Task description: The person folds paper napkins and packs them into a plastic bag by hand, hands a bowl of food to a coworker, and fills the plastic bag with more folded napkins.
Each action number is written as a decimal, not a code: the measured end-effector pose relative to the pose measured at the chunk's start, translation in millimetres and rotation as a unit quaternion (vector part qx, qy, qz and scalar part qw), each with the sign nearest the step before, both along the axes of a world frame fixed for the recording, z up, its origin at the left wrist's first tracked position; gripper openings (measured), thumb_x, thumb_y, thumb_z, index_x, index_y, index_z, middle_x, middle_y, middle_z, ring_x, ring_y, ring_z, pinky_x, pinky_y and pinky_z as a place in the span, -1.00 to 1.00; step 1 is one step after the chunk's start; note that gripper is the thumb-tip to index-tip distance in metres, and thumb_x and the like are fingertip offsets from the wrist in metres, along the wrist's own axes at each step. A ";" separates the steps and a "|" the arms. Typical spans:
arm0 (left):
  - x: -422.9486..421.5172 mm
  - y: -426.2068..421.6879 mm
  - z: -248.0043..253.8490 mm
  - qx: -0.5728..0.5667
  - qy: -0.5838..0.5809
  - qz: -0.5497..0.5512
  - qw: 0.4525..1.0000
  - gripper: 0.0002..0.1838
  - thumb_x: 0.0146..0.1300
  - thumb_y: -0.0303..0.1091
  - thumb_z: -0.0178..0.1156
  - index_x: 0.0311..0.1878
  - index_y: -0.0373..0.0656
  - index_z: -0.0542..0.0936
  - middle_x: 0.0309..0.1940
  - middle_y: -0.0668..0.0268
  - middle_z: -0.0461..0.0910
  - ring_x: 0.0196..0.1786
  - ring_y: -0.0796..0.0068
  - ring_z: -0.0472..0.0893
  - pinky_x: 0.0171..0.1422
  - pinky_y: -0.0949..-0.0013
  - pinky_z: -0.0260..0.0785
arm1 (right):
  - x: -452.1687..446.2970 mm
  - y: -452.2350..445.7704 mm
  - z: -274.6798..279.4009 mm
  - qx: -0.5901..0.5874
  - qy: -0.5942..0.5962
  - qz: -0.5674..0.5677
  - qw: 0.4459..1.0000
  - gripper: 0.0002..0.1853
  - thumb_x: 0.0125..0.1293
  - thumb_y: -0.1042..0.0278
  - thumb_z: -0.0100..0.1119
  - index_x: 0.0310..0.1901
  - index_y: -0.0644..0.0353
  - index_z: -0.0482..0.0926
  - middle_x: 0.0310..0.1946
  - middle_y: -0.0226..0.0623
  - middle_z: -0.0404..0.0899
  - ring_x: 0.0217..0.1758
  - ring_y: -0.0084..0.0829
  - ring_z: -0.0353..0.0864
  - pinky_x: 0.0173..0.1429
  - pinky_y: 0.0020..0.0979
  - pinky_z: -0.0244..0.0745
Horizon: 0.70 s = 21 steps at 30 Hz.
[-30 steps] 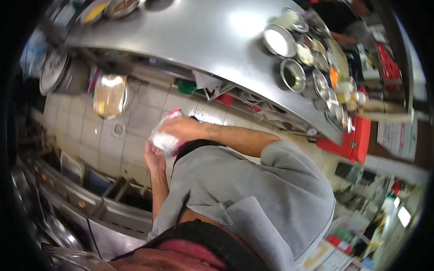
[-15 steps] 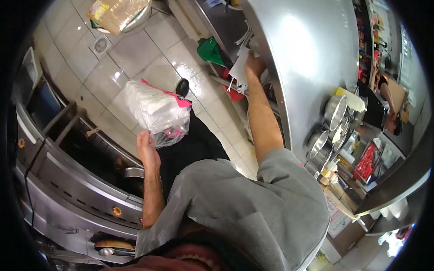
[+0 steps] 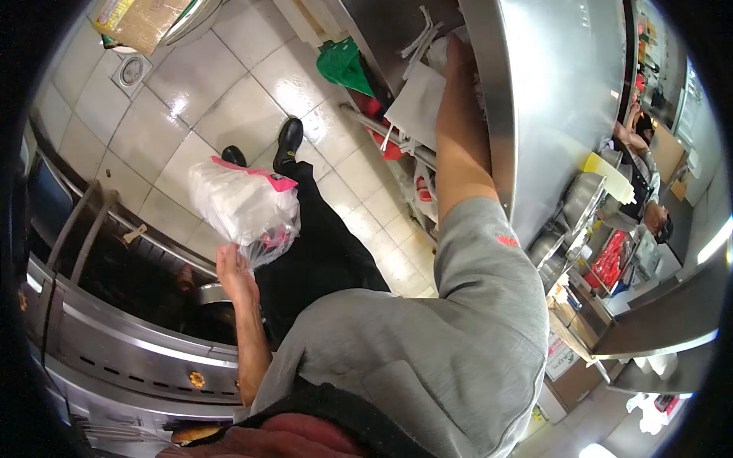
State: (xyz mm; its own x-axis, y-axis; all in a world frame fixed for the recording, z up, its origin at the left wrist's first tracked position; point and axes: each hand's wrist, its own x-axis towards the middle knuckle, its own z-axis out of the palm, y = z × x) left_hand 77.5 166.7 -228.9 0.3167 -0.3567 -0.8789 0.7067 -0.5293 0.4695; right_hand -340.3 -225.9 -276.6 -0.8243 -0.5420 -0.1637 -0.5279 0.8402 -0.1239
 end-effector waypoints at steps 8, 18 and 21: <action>-10.0 -12.5 -4.0 0.003 -0.004 -0.040 0.999 -0.95 0.24 -0.41 0.10 -0.33 -0.14 0.48 -0.50 0.54 0.39 -0.47 0.78 0.22 -0.37 0.63 0.04 | 7.9 -15.2 -18.5 0.118 0.040 0.026 0.992 0.10 -0.12 -0.05 0.33 0.34 0.18 -0.17 0.28 0.24 -0.03 0.23 0.13 0.23 0.21 -0.09 0.29; -18.8 -29.3 2.0 -0.002 0.032 -0.080 0.996 -0.97 0.24 -0.40 0.08 -0.30 -0.11 0.46 -0.40 0.49 0.44 -0.45 0.75 0.26 -0.35 0.58 0.08 | -72.6 4.5 -69.0 -0.030 0.081 0.066 0.994 -0.25 0.03 0.31 0.23 0.25 0.25 0.09 0.19 0.11 0.18 0.11 -0.07 0.38 0.06 -0.24 0.42; -10.4 -31.7 6.8 -0.012 0.013 -0.068 0.997 -0.95 0.24 -0.41 0.09 -0.33 -0.14 0.46 -0.59 0.57 0.31 -0.55 0.80 0.18 -0.46 0.61 -0.02 | -66.1 14.5 -42.1 -0.056 0.018 0.029 0.998 -0.29 0.04 0.34 0.21 0.23 0.26 0.12 0.16 0.08 0.22 0.09 -0.10 0.39 0.04 -0.25 0.43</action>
